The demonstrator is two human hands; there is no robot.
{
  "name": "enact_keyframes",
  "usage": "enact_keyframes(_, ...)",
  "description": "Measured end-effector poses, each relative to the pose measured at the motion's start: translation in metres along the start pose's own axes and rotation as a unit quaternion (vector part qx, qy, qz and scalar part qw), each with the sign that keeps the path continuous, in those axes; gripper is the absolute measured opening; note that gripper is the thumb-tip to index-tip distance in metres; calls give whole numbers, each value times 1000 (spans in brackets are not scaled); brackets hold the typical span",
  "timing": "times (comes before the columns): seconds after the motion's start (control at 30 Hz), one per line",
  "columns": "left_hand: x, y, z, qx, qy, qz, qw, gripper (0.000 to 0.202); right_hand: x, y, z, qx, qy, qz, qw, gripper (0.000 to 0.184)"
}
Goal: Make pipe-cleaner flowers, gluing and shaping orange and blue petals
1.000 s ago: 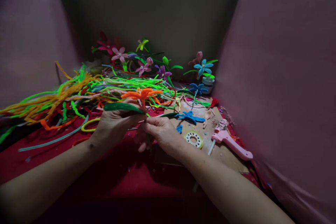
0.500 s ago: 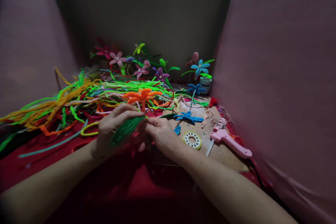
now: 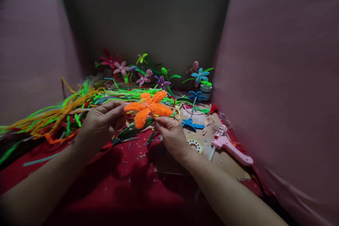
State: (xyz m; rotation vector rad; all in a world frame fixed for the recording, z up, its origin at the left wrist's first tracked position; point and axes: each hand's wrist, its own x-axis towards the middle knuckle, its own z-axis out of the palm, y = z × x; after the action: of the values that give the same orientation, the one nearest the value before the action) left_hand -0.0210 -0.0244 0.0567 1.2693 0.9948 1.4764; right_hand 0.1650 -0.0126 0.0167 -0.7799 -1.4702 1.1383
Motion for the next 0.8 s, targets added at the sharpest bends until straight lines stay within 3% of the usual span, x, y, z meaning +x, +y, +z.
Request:
enact_keyframes(0.17,-8,18,-3,-49,-66,-28,996,24,0,5,-2,-18,37,-28,999,14)
enact_keyframes(0.37,-17,16,8,-8,-197,-156,968,36,-2,7,-5,-50,34,-30,998,14)
enact_keyframes(0.5,-18,11,19,-37,-206,-183,961,34,-3,5,-4,-51,28,-47,997,13)
enact_keyframes(0.8,-20,2,23,-42,-205,-158,965,27,-5,2,2,-21,19,-24,999,15)
